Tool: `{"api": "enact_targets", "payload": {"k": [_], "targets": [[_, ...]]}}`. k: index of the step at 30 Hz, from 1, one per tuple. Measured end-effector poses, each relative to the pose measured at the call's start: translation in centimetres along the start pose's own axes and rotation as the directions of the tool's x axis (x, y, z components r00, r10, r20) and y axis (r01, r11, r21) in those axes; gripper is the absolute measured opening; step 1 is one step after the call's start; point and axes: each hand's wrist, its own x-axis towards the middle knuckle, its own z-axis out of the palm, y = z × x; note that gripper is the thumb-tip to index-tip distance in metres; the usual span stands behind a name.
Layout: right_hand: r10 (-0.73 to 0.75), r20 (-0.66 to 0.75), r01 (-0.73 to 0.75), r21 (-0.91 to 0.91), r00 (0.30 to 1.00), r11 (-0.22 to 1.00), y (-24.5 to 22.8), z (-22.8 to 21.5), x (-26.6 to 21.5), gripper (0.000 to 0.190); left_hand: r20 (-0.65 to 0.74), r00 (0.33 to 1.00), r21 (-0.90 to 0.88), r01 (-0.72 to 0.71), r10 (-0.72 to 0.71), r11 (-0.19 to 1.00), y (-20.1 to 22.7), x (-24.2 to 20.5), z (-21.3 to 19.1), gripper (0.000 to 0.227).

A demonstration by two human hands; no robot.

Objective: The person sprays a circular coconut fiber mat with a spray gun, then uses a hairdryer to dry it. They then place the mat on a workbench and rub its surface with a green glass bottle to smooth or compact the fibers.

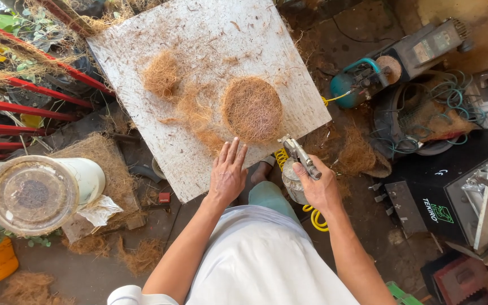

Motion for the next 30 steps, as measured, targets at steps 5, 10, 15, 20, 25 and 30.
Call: {"api": "enact_targets", "payload": {"k": [5,10,15,20,25,30], "targets": [[-0.02,0.054,0.02,-0.008,0.998,1.0,-1.3,0.6,-1.0,0.038,0.031,0.999,0.001,0.011,-0.011,1.0,0.0,-0.3,0.7,0.075],[-0.061,0.111,0.062,-0.007,0.992,0.998,-2.1,1.1,-1.6,0.038,0.045,0.999,0.017,0.016,-0.016,1.0,0.0,-0.3,0.4,0.074],[-0.099,0.145,0.103,-0.017,0.984,0.995,-2.6,1.1,-1.6,0.038,0.072,0.997,0.017,0.035,-0.036,0.999,0.1,-0.4,0.3,0.075],[-0.134,0.159,0.142,-0.037,0.978,0.989,-3.0,1.8,-1.4,0.035,0.065,0.997,0.022,0.045,-0.046,0.999,0.1,-0.4,0.3,0.073],[-0.168,0.166,0.178,-0.046,0.972,0.983,-2.9,2.8,-0.7,0.034,0.062,0.994,-0.012,0.086,-0.085,0.996,-0.4,-0.7,0.2,0.071],[-0.203,0.17,0.218,-0.072,0.964,0.973,-3.1,3.2,-0.5,0.031,0.067,0.987,-0.034,0.146,-0.143,0.989,-1.7,-1.3,0.0,0.068]]}}
